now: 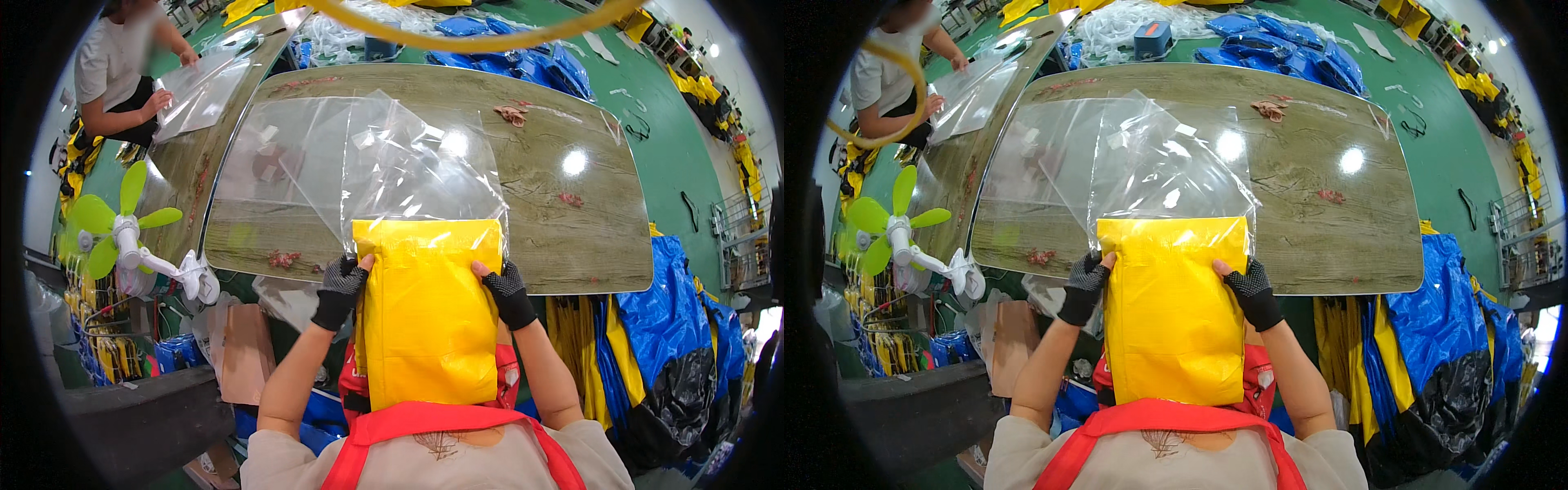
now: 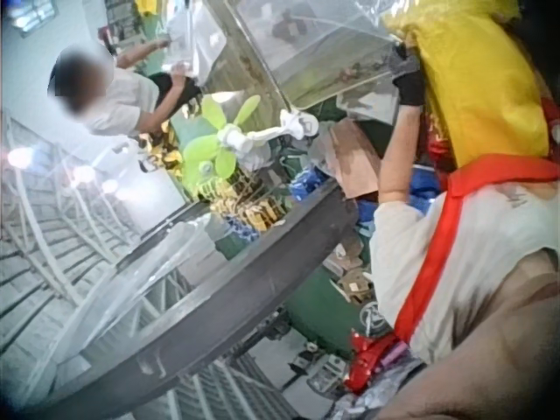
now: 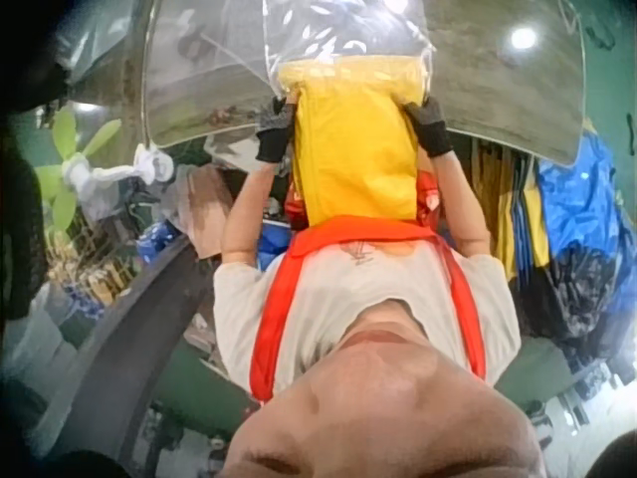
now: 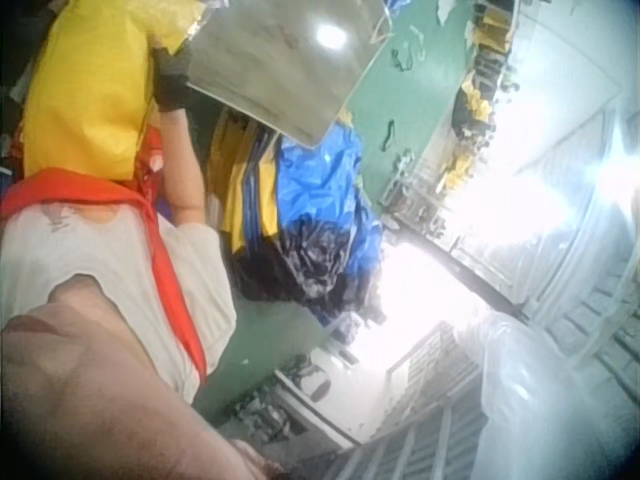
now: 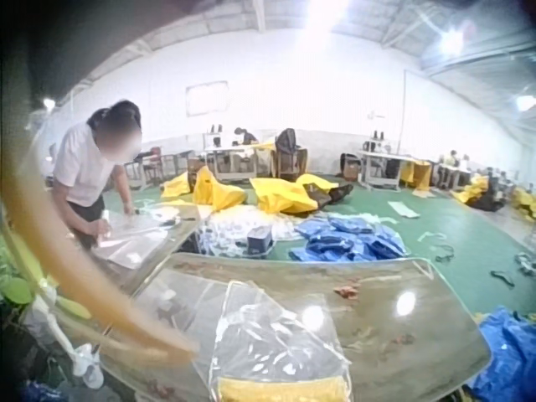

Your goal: The person folds yellow and blue waterproof bags on a table in a factory setting. They repeatedly unfold and refold the bags, adjusting their shape and alignment. Another worker is visible in the background performing similar tasks.

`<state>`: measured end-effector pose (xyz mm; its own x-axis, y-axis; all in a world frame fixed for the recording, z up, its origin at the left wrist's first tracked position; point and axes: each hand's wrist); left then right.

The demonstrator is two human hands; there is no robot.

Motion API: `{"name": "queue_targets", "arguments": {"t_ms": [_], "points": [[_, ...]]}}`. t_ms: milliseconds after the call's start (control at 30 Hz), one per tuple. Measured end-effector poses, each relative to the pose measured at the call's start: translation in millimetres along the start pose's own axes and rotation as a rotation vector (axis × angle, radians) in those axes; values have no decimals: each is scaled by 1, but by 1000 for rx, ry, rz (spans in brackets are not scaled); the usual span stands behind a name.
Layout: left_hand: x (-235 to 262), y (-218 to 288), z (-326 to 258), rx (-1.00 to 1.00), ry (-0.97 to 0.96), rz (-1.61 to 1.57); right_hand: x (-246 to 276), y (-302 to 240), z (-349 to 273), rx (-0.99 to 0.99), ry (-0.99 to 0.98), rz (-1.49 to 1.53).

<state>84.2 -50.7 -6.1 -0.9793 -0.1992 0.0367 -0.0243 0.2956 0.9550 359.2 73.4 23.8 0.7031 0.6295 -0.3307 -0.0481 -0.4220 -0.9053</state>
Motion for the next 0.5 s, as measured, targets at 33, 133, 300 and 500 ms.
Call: {"name": "queue_targets", "arguments": {"t_ms": [33, 133, 300, 500], "points": [[-6, -4, -2, 31, 97, 201, 1, 3, -1, -5, 49, -81], [-13, -9, -17, -59, 23, 69, -2, 5, -11, 17, 90, -110], [-39, 8, -78, -90, -249, -210, 13, 44, -79, -144, -73, -261], [-34, -7, -89, 292, -256, 65, 38, 7, -92, -487, -373, -699]]}}
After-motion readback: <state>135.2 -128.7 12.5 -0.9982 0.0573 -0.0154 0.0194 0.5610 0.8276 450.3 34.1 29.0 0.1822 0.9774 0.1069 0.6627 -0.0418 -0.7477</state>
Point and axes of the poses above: each hand's wrist, its own z-axis towards the middle knuckle, its own x-axis out of the back of the hand, y = z × x, and after that the axes turned 13 degrees about -y, right-handed
